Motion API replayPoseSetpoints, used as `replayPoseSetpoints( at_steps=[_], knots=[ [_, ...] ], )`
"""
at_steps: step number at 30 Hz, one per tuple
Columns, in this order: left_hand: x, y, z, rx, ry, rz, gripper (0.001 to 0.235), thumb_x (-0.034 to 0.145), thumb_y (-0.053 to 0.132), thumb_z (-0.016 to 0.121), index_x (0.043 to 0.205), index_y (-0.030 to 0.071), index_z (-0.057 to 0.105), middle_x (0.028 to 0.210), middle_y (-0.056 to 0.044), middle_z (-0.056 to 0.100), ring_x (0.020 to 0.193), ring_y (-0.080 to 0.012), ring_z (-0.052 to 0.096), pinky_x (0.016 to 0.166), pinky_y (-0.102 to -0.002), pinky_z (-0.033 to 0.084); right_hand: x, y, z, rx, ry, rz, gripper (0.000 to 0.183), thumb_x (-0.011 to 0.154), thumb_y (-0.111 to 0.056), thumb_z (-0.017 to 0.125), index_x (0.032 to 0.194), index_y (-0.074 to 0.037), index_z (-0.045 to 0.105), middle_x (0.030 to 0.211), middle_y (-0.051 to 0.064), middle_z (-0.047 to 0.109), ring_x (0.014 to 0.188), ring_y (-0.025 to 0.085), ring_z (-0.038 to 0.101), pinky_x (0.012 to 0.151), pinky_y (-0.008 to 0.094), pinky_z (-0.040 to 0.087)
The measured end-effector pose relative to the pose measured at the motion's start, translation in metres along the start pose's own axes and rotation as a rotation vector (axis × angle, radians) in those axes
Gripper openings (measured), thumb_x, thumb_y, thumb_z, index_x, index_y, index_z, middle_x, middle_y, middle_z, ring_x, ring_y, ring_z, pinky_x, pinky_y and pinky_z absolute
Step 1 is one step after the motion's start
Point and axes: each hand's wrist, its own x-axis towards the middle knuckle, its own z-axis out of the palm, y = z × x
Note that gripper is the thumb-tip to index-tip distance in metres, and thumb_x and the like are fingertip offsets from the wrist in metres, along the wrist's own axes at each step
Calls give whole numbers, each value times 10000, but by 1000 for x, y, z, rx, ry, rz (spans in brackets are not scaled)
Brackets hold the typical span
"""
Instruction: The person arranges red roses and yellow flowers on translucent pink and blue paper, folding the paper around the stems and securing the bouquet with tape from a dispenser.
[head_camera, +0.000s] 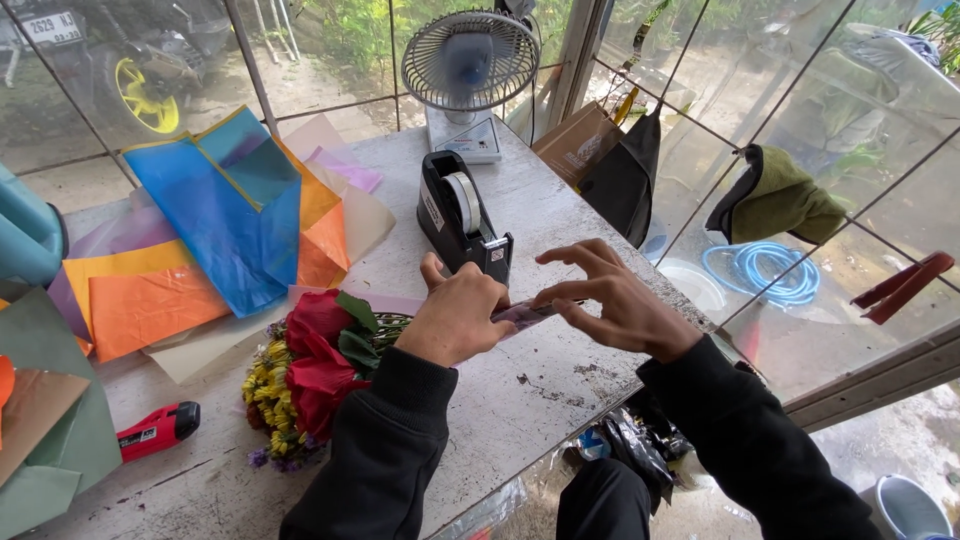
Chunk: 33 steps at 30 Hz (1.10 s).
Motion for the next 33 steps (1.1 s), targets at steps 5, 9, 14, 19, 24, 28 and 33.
replayPoseSetpoints(
  at_steps=[5, 9, 14, 19, 24, 28, 33],
  knots=[
    [2, -1, -1, 2, -5, -2, 322, 936, 328, 739, 1171, 109, 761, 966, -108, 745, 1127, -254, 642, 1098, -679, 144, 9, 25, -4, 286, 247, 260, 268, 1008, -101, 554, 1198, -44, 733, 1169, 220, 711, 1006, 352, 626, 912, 473, 486],
    [1, -2, -3, -32, 17, -13, 315, 926, 316, 750, 1154, 99, 767, 957, -116, 747, 1127, -268, 647, 1109, -689, 137, 11, 67, 32, 156, 309, 256, 260, 977, -16, 619, 1206, -58, 735, 1104, 168, 744, 917, 295, 677, 845, 421, 523],
    [1, -6, -3, -44, 13, 7, 311, 931, 330, 746, 1159, 119, 769, 967, -112, 751, 1124, -260, 652, 1111, -686, 154, 28, 68, 77, 63, 528, 13, 359, 870, -37, 819, 1202, -163, 763, 1130, 57, 729, 846, 208, 696, 781, 347, 580],
    [-4, -4, -9, -43, 23, 17, 329, 930, 323, 743, 1182, 111, 756, 955, -107, 741, 1112, -261, 649, 1097, -696, 167, 58, 69, 103, 128, 758, -192, 284, 804, -28, 877, 1067, -129, 838, 1047, 89, 732, 815, 250, 707, 759, 374, 592],
    [-1, -6, -4, -40, 20, 12, 316, 930, 323, 745, 1183, 134, 761, 968, -102, 745, 1114, -246, 652, 1095, -687, 178, 71, 80, 110, 102, 823, -315, 232, 784, 10, 882, 963, -135, 860, 1007, 105, 706, 766, 237, 666, 702, 344, 590],
    [0, -6, -2, -70, 11, 9, 320, 919, 327, 756, 1162, 119, 769, 955, -123, 744, 1107, -263, 654, 1088, -701, 174, 72, 76, 108, 92, 820, -314, 221, 811, 17, 857, 969, -136, 856, 1008, 109, 701, 769, 258, 660, 698, 365, 583],
    [1, -5, -1, -64, -3, 15, 313, 918, 317, 755, 1156, 114, 767, 932, -110, 736, 1094, -257, 654, 1080, -702, 168, 72, 80, 108, 46, 823, -359, 205, 828, 51, 821, 948, -112, 851, 990, 121, 718, 759, 281, 684, 698, 381, 585]
  ],
)
